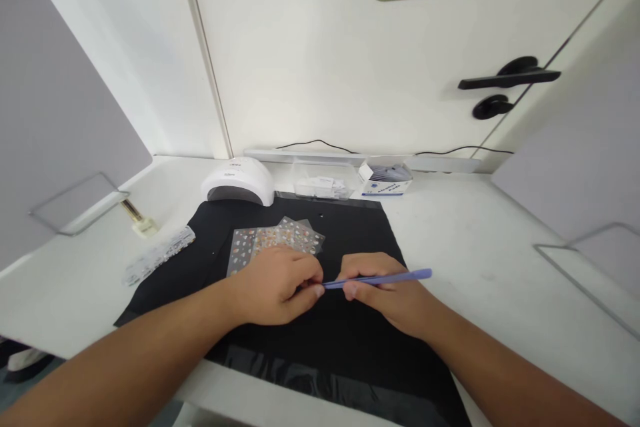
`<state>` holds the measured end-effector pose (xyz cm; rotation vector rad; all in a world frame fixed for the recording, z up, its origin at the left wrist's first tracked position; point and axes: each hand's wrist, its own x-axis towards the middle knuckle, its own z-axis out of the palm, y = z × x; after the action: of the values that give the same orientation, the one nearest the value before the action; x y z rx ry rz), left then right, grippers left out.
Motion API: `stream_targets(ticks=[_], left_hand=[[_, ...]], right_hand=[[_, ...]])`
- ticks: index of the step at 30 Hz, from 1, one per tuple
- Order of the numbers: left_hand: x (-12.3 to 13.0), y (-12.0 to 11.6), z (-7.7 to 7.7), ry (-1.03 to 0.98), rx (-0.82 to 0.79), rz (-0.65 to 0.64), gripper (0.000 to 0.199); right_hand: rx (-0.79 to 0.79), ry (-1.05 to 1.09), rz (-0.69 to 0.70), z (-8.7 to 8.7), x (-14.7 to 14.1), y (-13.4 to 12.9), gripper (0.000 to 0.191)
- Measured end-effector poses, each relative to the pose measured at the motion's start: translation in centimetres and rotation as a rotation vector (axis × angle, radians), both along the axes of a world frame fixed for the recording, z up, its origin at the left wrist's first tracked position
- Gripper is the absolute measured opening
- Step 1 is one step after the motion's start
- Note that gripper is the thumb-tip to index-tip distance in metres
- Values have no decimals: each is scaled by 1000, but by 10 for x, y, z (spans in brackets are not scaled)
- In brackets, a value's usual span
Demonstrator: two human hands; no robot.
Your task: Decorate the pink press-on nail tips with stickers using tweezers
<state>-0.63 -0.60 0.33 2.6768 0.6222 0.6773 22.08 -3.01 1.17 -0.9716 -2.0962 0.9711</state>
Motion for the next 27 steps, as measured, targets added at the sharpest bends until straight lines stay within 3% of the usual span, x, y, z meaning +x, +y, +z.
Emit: stream_targets(ticks=[9, 27], left_hand=[[0, 0, 0, 20, -2, -23, 13], [0, 1, -1, 15, 3, 0, 11]], right_hand=[[18, -33, 22, 0, -2, -4, 27], [47, 14, 3, -1, 2, 0, 34]])
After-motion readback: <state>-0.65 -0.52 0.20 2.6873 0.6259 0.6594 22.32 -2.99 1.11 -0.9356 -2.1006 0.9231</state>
